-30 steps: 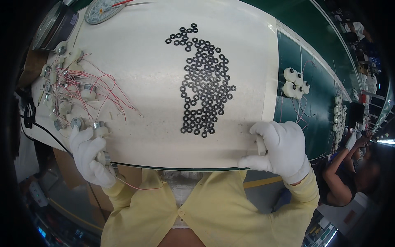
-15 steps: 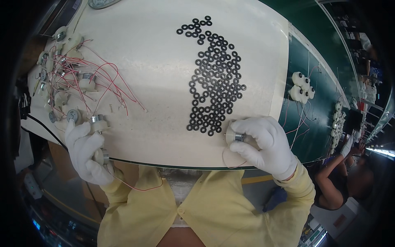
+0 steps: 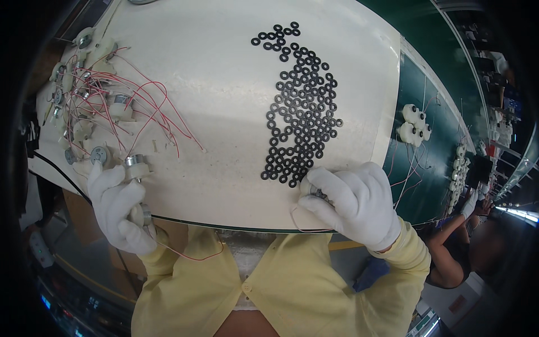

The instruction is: The person repeatedly picks up small white cylindrical components and black washers from a table, inserts the washers into the components, and places the assembled units on the right side of the table. The process is continuous and repetitive throughout the clip.

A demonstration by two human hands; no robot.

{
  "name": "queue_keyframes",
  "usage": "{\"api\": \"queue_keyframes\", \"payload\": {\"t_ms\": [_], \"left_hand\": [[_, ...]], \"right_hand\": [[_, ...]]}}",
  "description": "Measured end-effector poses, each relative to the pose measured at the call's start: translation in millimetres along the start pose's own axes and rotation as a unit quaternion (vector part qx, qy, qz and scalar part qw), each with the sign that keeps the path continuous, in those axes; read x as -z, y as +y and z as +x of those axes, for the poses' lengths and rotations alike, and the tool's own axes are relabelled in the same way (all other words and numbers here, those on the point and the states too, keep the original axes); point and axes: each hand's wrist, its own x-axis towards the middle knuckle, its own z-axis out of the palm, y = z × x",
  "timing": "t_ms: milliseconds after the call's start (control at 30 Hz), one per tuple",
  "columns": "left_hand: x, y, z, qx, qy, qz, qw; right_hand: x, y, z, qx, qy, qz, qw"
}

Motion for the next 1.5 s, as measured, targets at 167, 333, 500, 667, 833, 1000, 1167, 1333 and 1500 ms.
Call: {"api": "queue_keyframes", "payload": {"t_ms": [167, 333, 500, 667, 833, 1000, 1167, 1333, 1500], "left_hand": [[-0.1, -2.0, 0.1, -0.01, -0.004, -0.001, 1.0], [-2.7, -1.0, -3.0, -0.001, 0.017, -0.009, 1.0], [-6.3, -0.4, -5.5, 0.008, 0.019, -0.006, 1.0], [-4.6, 1.3, -4.6, 0.014, 0.024, 0.009, 1.0], [-5.9, 1.5, -4.1, 0.015, 0.037, 0.005, 0.999], [-1.9, -7.4, -8.5, -0.009, 0.024, 0.008, 1.0], [-5.1, -6.3, -7.4, -0.016, 0.023, 0.011, 1.0], [-2.2, -12.9, -10.7, -0.029, 0.012, -0.017, 0.999], [-0.3, -12.2, -8.4, -0.033, 0.002, -0.017, 0.999]], "right_hand": [[21.1, -3.1, -1.2, -0.034, -0.073, -0.009, 0.997], [32.8, -2.7, -16.6, -0.056, -0.101, -0.06, 0.991], [29.0, -1.9, -21.6, -0.069, -0.103, -0.056, 0.991], [25.9, 1.3, -23.8, -0.076, -0.102, -0.016, 0.992], [18.8, -4.7, -31.9, -0.095, -0.059, -0.005, 0.994], [12.8, 9.1, -46.5, -0.178, 0.011, 0.048, 0.983], [-1.8, 27.9, -79.4, -0.259, 0.042, -0.071, 0.962], [13.2, 25.2, -91.4, -0.312, 0.099, -0.016, 0.945], [6.9, 15.9, -72.3, -0.252, 0.044, -0.059, 0.965]]}}
